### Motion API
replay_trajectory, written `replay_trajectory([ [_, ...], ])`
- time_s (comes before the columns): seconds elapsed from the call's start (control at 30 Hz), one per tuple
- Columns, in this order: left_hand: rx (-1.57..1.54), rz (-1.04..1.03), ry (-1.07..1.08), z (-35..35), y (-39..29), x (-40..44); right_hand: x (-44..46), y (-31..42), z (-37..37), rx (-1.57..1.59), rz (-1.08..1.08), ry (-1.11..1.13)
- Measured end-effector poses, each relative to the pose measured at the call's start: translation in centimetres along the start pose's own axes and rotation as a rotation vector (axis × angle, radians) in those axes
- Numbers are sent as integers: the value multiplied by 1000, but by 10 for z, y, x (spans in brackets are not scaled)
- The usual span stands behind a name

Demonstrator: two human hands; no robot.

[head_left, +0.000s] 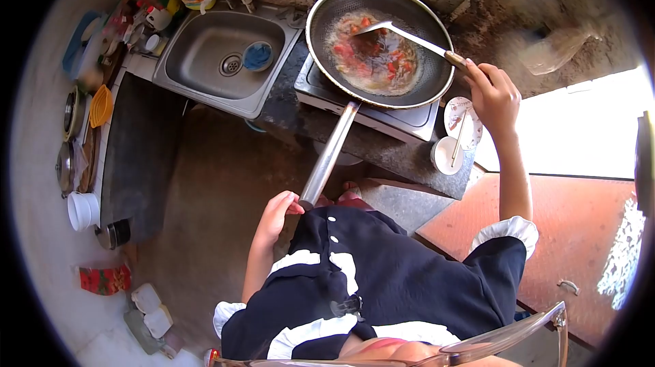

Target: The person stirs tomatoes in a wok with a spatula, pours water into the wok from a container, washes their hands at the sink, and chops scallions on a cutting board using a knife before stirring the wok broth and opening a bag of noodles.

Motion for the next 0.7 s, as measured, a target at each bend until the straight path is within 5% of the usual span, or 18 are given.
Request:
replay_trajectory([
  [0.7, 117, -7, 63, -34, -19, 11, -74, -6, 99, 23, -77, 126],
])
Point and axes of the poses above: each hand's wrist, its own x-axis towards the middle knuckle, its own z-axis out of the back of the hand, y = z × x, the point moved 10 cm from there along x, towards the middle knuckle, and after that the axes turned 14 degrees about z, right-handed, at the moved point
